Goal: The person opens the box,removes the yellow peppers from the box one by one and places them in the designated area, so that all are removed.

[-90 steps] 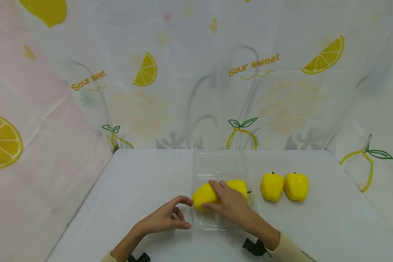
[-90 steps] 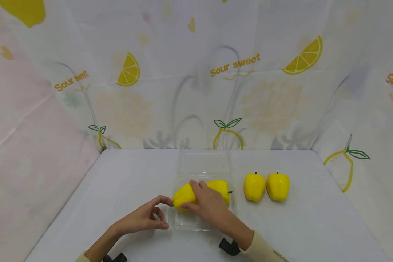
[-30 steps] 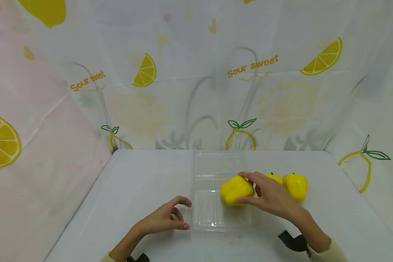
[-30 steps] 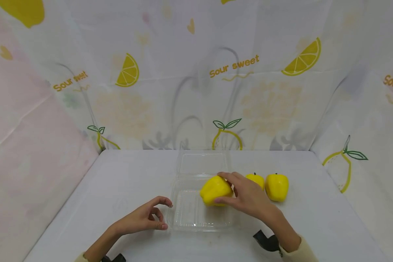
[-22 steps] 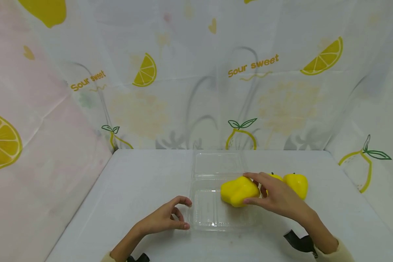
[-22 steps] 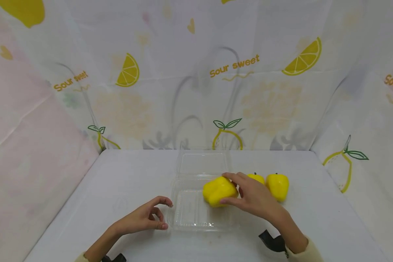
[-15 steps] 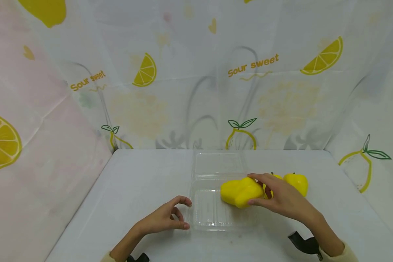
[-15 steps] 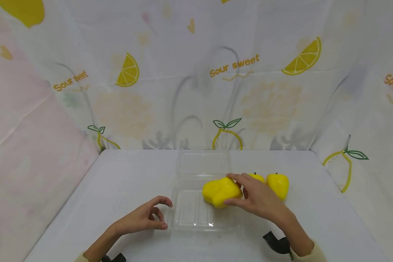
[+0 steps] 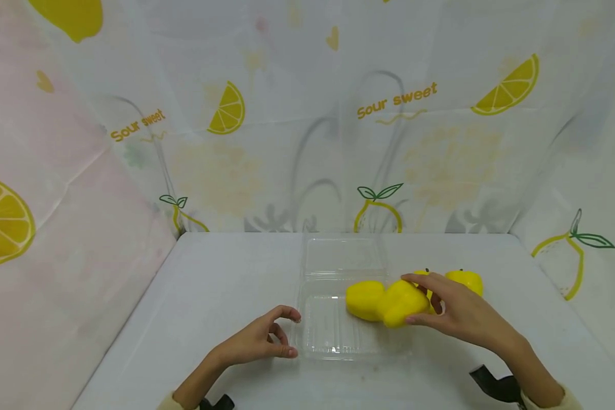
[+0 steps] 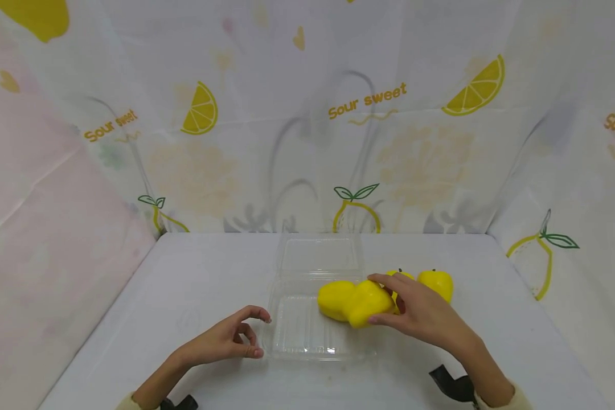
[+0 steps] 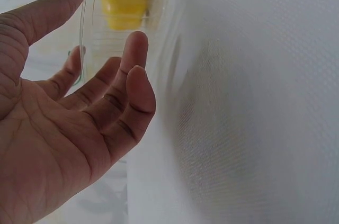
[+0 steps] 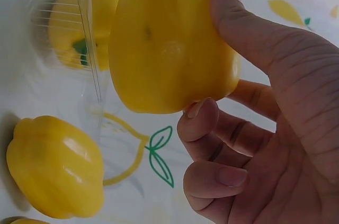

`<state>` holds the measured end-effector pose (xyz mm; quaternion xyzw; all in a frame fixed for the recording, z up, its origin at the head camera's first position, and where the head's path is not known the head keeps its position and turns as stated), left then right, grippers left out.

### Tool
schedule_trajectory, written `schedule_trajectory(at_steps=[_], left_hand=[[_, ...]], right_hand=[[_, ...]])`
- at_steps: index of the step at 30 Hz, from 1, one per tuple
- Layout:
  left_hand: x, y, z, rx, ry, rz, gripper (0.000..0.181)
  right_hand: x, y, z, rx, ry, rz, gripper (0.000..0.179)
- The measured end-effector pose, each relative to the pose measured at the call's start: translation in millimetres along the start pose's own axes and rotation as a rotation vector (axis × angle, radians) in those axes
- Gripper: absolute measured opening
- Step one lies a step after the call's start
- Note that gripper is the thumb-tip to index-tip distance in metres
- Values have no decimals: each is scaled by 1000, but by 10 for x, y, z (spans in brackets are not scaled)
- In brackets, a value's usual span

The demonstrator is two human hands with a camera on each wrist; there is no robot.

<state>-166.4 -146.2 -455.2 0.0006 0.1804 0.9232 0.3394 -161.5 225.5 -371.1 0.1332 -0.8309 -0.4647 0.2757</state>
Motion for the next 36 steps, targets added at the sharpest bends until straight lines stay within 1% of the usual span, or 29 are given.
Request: schedule_trajectory(at_steps=[3,8,14,23,30,36], left_hand=[[-1,-2,5,0,2,1,60],[1,-2,18,8,-11,2,60],[9,-2,15,11,-13,2,60],[6,1,19,7,-10,-1,60],[7,3,-7,11,-13,-2,59],[0,5,-24,21,-14,0,60]], right_hand=[[-35,25,33,-10,8,1,65],[-93,76,86,-10,5,14,65],[-156,108,154,-5,13,9,65],[-231,127,248,19,50,-8,64],[-294,159,310,21,46,-10,65],[-323,188,335,29,75,-18,66]])
Point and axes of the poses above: each hand's wrist, its own x-axis towards the middle knuckle, its own y-axis out of the back of the hand, z = x × y, the point moved 4 cm from there along x, towards the middle knuckle, and after that the axes turned 3 degrees about -x, right-handed, at the moved point
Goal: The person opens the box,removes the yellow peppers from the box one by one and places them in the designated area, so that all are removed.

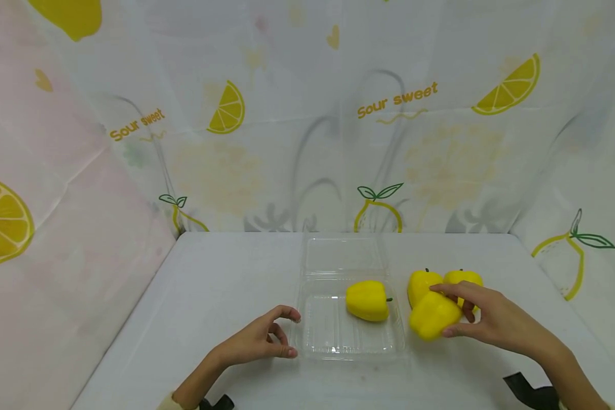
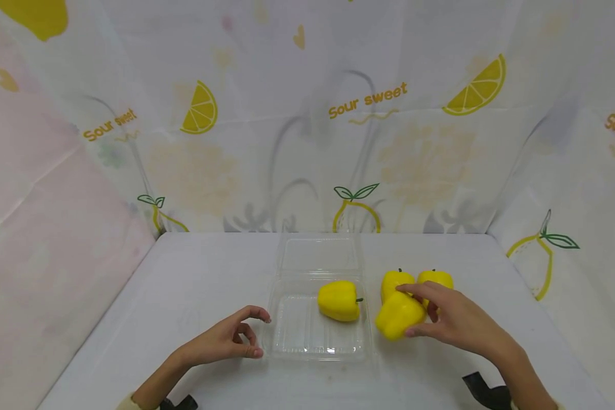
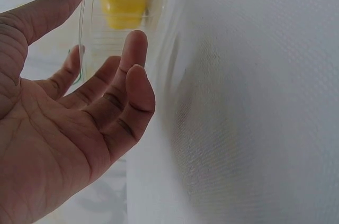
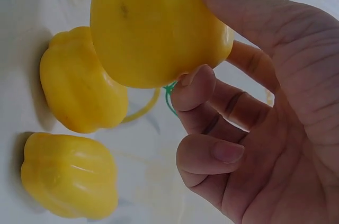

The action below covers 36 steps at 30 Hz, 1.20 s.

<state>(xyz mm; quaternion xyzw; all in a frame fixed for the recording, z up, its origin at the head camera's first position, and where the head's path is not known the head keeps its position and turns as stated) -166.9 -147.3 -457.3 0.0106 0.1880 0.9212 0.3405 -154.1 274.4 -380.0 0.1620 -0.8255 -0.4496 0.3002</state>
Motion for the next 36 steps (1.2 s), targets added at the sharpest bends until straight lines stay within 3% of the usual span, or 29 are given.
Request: schedule_trajectory(at_steps=[14,26,36], left_hand=[[5,-11,-2,2,-5,0,61],[-8,2,-23,-12,-6,-1,61],[1,-7,-16,-14,-5,1,61]], right_hand=[[-99,-110,88,95,23,-138,62],[-99,-227,104,93,-118,-289,62],[-77,-278,95,77,-147,-342,63]])
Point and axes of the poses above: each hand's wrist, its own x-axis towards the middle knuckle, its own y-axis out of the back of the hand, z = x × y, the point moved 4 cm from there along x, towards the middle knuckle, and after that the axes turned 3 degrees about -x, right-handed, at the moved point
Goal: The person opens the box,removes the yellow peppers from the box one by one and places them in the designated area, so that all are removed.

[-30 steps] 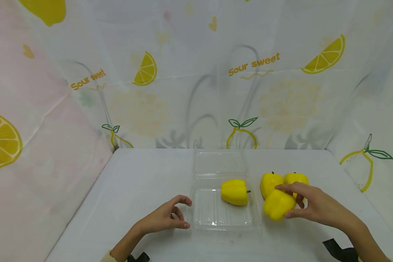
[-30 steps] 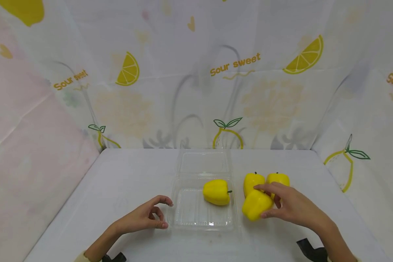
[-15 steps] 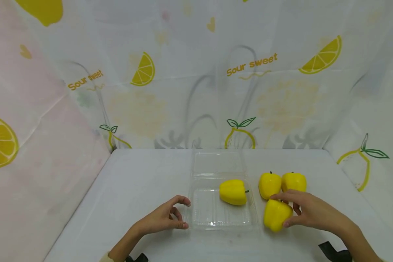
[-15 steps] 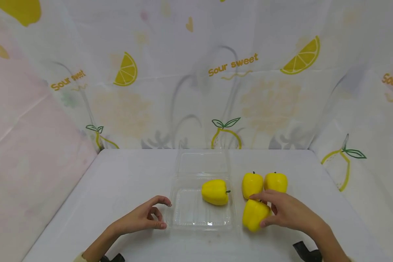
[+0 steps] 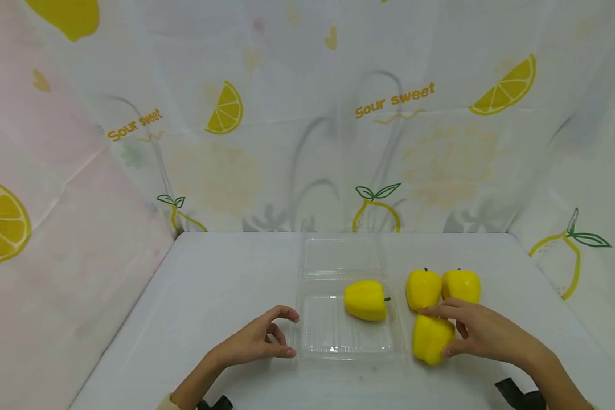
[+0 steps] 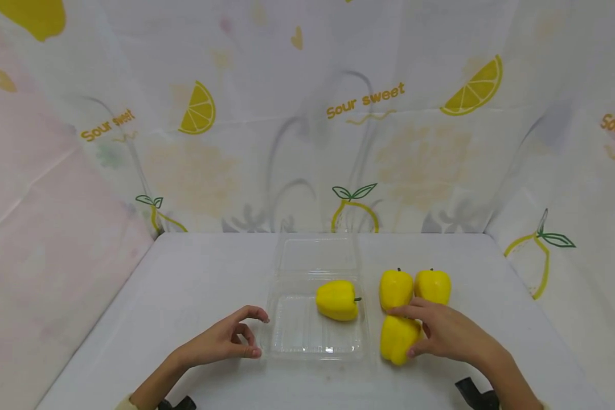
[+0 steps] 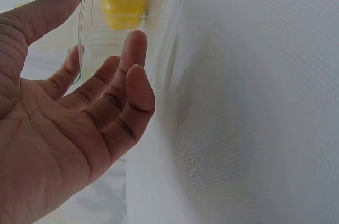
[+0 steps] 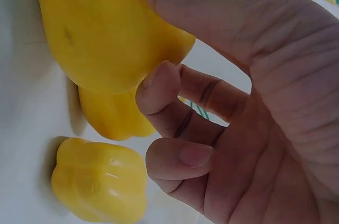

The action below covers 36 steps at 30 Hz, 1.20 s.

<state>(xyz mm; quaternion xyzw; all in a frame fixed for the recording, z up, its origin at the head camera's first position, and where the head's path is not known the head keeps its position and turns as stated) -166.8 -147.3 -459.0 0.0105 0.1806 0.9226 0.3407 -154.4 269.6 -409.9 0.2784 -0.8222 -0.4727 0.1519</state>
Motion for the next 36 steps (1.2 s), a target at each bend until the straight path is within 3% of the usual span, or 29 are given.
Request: schedule_trajectory(at_steps=[9,20,25,36], left_hand=[[0,4,29,-5,14,-2,61],[0,1,47,-20,20,1,60],[7,-5,36,-23,21,1,59],[0,1,17,-5,10,0,61]], right_hand=[[-15,4,29,26,-42,-24,68],[-11,-24,23,95,55,-30,59],[-10,-20,27,96,46,-32,58],[7,60,-63,33,143,92,58]])
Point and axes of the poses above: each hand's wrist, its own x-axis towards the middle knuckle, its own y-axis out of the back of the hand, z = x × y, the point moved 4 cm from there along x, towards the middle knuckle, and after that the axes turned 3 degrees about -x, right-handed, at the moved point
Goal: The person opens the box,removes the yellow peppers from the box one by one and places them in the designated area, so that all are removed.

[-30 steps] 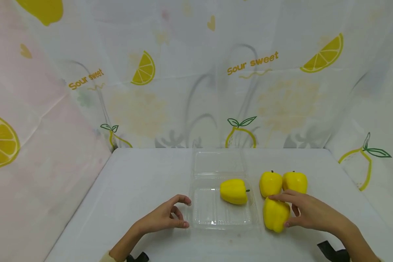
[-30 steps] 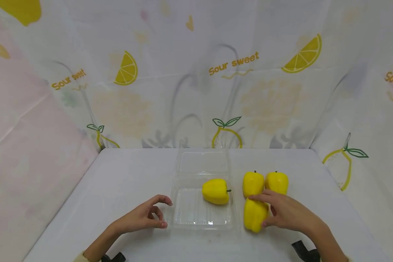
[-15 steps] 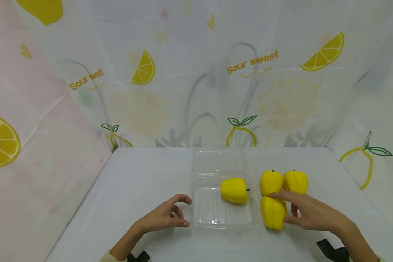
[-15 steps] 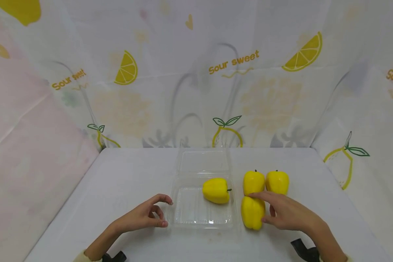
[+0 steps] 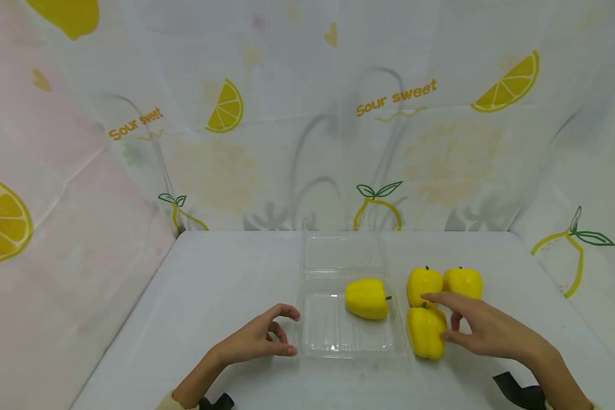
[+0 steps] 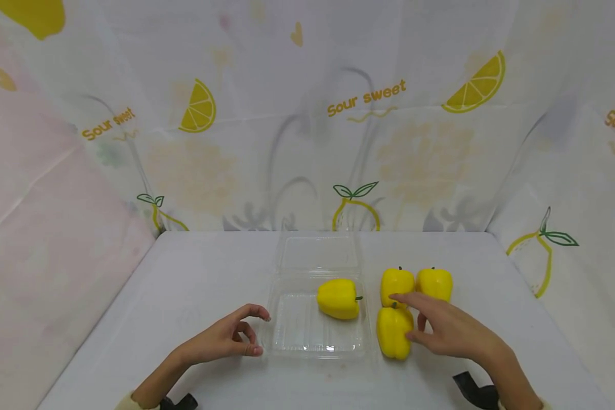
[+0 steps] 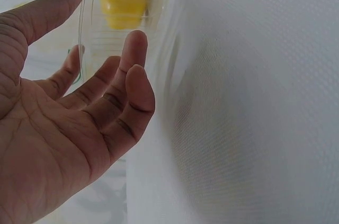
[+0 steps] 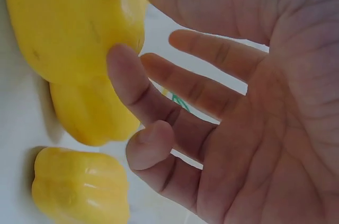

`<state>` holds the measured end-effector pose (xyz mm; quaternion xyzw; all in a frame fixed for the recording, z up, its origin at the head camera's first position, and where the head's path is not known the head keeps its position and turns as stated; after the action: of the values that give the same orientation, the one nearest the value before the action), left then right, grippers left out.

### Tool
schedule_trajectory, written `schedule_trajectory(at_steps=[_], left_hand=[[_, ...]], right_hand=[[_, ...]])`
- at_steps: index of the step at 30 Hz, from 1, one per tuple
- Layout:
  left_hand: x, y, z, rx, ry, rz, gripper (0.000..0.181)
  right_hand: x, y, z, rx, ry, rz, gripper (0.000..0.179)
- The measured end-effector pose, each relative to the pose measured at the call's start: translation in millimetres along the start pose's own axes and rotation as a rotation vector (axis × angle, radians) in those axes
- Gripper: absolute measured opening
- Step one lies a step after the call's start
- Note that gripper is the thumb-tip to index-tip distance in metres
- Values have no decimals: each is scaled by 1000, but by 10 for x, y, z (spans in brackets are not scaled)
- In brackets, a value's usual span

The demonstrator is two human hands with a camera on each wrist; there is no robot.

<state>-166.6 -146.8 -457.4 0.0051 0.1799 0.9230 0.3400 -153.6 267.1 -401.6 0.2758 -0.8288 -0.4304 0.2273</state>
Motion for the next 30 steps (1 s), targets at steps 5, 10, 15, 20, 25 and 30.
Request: schedule_trajectory(at_steps=[5,10,15,20,25,30], left_hand=[[-6,2,13,2,-7,0,61],[-10,-1,28,-8,-4,1,61],[-6,1,26,-6,-7,2,60],[-4,6,12,20,-23,-1,61],[-3,4,-4,24,-17,2,61],[-4,-1,8,5,-3,5,61]], right_hand=[[66,25,-40,-54,-62,41,59],[127,28,-87,-98,-123,89,60],[188,6,-130,-137,-182,139,64],[249,-39,-153,-138,-208,170,68],[306,-93,-179,-126,-206,189,68],[363,-141,-202,-143,-241,190,71]])
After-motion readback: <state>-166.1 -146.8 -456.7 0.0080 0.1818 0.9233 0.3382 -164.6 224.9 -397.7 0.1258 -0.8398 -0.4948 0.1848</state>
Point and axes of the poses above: each hand's wrist, its own x-axis towards the middle knuckle, its own y-axis out of the back of the hand, z = x × y, the point moved 4 cm from there along x, towards the middle knuckle, and after that the axes turned 3 degrees about -x, right-handed, at the moved point
